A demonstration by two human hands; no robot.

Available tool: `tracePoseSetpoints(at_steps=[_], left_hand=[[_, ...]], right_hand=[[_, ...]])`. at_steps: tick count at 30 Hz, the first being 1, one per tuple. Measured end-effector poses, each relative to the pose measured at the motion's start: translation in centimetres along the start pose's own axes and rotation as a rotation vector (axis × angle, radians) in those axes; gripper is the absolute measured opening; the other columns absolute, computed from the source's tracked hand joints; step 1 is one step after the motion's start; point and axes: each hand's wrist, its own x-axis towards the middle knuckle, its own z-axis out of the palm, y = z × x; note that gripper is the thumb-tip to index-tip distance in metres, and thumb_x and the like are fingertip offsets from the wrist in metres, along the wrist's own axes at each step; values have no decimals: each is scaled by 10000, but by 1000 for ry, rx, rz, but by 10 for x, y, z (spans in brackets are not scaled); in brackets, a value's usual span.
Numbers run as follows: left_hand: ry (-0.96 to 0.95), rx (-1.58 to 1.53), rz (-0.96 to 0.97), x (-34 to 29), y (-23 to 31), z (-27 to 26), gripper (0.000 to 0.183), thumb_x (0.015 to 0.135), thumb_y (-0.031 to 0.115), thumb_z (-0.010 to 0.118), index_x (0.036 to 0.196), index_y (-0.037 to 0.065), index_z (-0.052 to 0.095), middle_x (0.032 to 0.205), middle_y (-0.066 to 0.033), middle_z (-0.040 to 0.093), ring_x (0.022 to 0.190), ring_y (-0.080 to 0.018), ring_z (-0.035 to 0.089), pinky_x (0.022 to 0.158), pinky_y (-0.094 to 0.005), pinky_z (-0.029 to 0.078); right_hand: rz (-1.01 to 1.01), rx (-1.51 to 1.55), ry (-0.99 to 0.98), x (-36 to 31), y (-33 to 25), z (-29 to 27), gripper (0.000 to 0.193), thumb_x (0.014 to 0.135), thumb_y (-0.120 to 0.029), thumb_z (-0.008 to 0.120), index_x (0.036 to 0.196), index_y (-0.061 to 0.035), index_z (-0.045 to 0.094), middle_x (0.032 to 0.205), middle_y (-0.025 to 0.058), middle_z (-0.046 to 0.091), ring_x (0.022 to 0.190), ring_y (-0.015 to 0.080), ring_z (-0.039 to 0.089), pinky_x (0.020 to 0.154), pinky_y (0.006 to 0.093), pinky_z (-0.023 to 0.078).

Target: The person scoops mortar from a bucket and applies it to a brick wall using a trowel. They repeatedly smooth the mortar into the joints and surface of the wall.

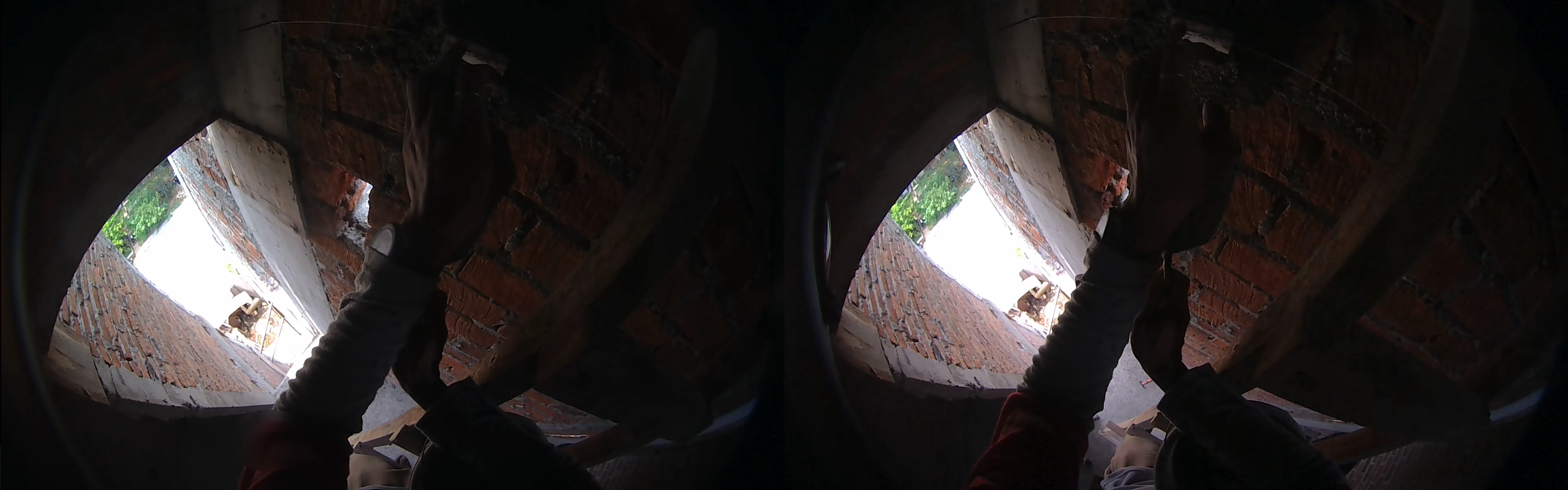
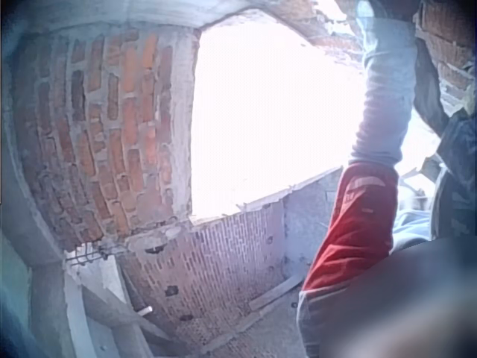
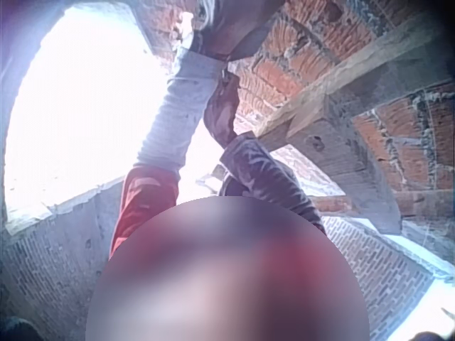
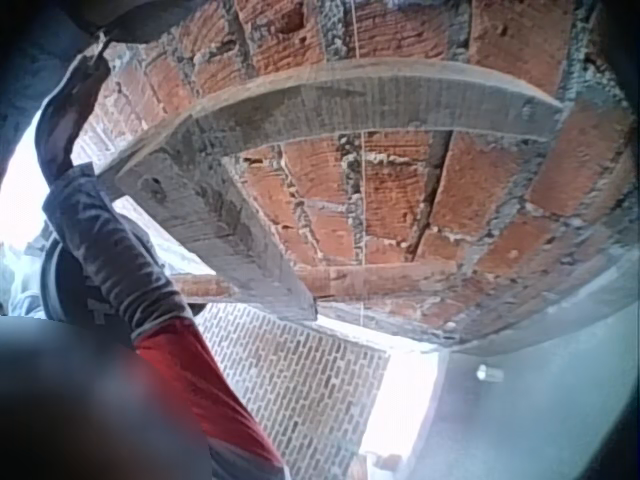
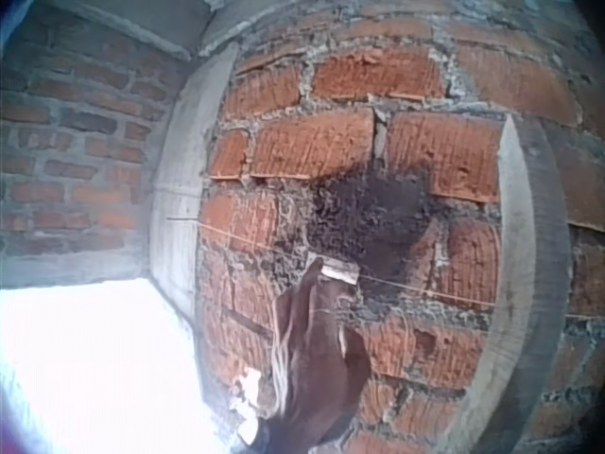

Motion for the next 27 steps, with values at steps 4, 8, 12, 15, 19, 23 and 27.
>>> tracePoseSetpoints(at_steps=[4, 8, 12, 15, 19, 23, 27], left_hand=[[-92, -68, -94, -4, -1, 0, 671, 803, 5, 625, 1431, -58, 399, 1379, -248, 467, 1158, -380, 498, 921, -477, 482], [-83, -139, -93, -6, -4, 4, 628, 812, 16, 624, 1402, -54, 418, 1420, -256, 440, 1204, -399, 478, 935, -491, 477], [-100, -29, -109, -10, -3, 4, 628, 812, 18, 635, 1400, -47, 422, 1408, -263, 437, 1203, -405, 473, 913, -499, 485], [-65, -35, -104, -10, -3, 4, 630, 817, 31, 643, 1401, -45, 422, 1393, -269, 440, 1201, -416, 472, 891, -504, 495], [-139, -68, -164, -11, -4, 4, 635, 857, 53, 633, 1434, -47, 389, 1352, -280, 466, 1190, -429, 489, 904, -505, 485], [-220, -83, -247, -13, -1, 2, 665, 855, 35, 624, 1462, -38, 363, 1346, -267, 469, 1167, -413, 498, 904, -495, 482], [-195, -246, -297, -8, 0, 0, 696, 828, 20, 620, 1471, -25, 360, 1384, -253, 447, 1183, -403, 476, 905, -490, 483]], right_hand=[[-62, 86, -94, 2, 3, 0, 362, 1081, -215, 499, 1425, -102, 515, 1406, 34, 573, 1302, 147, 533, 1099, 248, 417], [6, 72, -100, -2, -2, 0, 360, 1079, -223, 501, 1415, -98, 522, 1401, 37, 576, 1304, 152, 531, 1105, 258, 415], [-14, -21, -204, -3, -6, -2, 377, 1081, -234, 493, 1433, -102, 512, 1424, 31, 564, 1321, 150, 521, 1099, 259, 417], [49, 22, -114, -3, -5, -3, 396, 1077, -220, 498, 1454, -101, 495, 1459, 23, 544, 1349, 148, 502, 1092, 263, 421], [-6, 37, -143, -3, -3, -5, 417, 1066, -199, 518, 1469, -98, 478, 1482, 22, 526, 1371, 155, 486, 1112, 264, 410], [9, -18, -33, -2, -2, -7, 432, 1063, -185, 523, 1483, -104, 464, 1492, 27, 518, 1381, 161, 476, 1134, 262, 394], [32, 7, 16, -2, -3, -6, 427, 1063, -169, 521, 1481, -102, 464, 1501, 28, 510, 1389, 164, 467, 1110, 261, 422]])
